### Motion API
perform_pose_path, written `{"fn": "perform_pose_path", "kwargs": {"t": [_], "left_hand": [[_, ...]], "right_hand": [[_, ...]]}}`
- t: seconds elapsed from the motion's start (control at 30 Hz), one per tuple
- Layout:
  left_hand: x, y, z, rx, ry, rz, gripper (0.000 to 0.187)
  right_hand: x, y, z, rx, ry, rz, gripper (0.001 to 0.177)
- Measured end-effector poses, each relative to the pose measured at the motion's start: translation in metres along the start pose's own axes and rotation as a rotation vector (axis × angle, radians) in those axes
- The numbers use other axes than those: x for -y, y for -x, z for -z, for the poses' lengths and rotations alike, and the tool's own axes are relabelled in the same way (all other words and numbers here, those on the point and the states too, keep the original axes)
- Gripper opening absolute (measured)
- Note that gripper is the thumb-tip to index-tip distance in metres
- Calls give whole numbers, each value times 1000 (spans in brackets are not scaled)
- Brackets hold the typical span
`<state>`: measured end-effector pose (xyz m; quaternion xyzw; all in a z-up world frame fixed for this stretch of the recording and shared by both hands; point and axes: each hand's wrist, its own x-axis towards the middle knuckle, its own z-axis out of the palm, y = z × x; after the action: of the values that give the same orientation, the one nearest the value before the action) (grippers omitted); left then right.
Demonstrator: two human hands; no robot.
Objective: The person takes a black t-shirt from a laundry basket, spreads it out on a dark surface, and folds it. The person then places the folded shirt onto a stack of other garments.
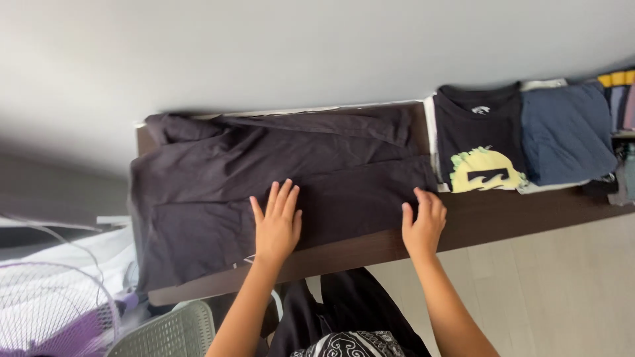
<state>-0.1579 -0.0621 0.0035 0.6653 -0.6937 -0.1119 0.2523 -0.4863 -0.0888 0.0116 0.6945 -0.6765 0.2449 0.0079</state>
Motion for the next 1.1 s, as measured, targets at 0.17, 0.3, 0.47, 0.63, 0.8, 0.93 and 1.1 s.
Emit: {"fn": "perform_pose_path", "kwargs": {"t": [0.17,0.3,0.47,0.63,0.8,0.93,1.1], "left_hand": [[-5,-43,-5,16,-147,128,52],[-1,-52,-1,44,-148,88,22],[13,-40,-3,-89,-56,-53,14],[4,-40,-11,-43,-197,152,40],[-26,-19,-23,-101,-190,114,51],[-39,4,-25,-20,-64,141,55],[-40,39,-8,78,21,71,45]], "right_hand": [[-28,-64,22,27,19,127,46],[-24,-122,17,178,23,496,60],[-51,-186,-12,780,-34,373,25],[-78,-189,-29,812,-610,-271,30],[-84,-152,-17,830,-657,-513,68],[-91,-111,6,793,-568,-495,87],[-87,-59,15,496,-847,-534,73]]}}
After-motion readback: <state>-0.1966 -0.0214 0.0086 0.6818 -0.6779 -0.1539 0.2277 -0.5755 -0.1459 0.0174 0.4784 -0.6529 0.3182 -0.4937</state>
